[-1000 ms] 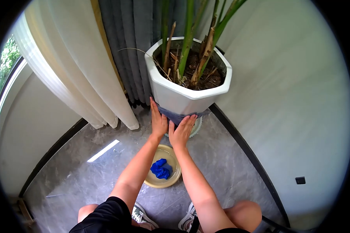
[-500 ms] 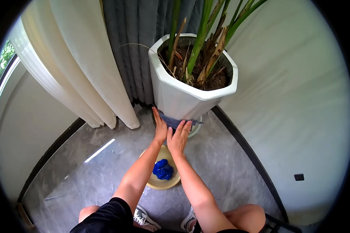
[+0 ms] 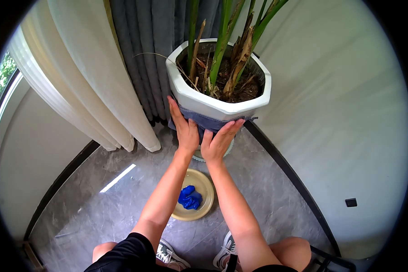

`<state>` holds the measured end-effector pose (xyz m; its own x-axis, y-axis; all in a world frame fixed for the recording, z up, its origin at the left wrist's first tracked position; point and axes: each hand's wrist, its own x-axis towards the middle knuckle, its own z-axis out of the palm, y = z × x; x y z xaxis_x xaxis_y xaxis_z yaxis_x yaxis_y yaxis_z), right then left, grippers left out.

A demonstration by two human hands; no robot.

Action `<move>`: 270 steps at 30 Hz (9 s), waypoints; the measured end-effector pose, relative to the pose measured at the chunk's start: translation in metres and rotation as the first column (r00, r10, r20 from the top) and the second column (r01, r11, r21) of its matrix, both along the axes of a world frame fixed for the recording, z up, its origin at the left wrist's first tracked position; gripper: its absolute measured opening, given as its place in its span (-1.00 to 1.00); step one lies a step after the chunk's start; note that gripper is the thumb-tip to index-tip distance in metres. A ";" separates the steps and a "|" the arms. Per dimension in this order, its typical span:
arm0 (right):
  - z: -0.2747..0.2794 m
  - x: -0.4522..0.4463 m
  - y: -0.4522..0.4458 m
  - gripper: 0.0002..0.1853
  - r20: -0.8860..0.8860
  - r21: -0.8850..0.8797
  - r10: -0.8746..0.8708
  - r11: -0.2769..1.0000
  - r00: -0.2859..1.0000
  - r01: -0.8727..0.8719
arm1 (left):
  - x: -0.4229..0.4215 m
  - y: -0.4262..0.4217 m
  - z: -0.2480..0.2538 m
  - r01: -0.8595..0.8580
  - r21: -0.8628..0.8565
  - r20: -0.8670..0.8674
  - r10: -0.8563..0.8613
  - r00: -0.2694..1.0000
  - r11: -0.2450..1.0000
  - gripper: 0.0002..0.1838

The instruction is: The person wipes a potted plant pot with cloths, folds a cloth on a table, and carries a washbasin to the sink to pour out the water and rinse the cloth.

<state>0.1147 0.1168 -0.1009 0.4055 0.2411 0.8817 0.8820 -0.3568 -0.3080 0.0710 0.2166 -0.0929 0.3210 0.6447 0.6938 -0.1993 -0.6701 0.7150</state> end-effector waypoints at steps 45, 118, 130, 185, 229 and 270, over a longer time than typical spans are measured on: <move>0.093 -0.020 -0.071 -0.22 -0.527 0.527 0.766 0.634 0.368 -0.566 | -0.068 -0.097 0.122 0.744 -0.325 0.238 -0.711 0.662 0.584 0.07; 0.702 -0.182 0.017 -0.88 -0.937 0.346 0.205 0.409 -0.284 -0.844 | -0.456 -0.030 0.690 -0.202 -0.848 -0.126 0.184 0.975 0.490 -0.83; 0.788 -0.239 0.056 -0.67 -0.847 0.269 0.529 0.338 -0.054 -0.902 | -0.544 -0.041 0.801 -0.351 -0.687 -0.044 0.445 0.894 0.637 -0.83; 0.879 -0.614 -0.410 -0.76 -0.586 -0.038 0.406 -0.878 -0.701 -0.476 | -0.582 -0.620 0.845 -0.581 -0.788 0.052 0.918 -0.393 -0.204 -0.70; 0.560 -0.790 -0.685 -0.48 -0.987 -0.152 0.064 -0.657 -0.146 0.738 | -0.537 -0.897 0.536 0.291 -0.918 -0.375 0.354 -0.857 -0.269 -0.59; 0.547 -0.688 -0.650 -0.31 -0.564 -0.647 0.093 -0.668 -0.821 0.369 | -0.603 -0.917 0.530 -0.628 0.263 -0.923 -0.002 -0.385 -0.732 -0.39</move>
<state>-0.5734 -0.5335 0.4464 -0.6289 -0.7745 0.0681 -0.7207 0.5479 -0.4248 -0.5324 -0.7000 0.4374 -0.9977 0.0000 0.0680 0.0142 0.9780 0.2082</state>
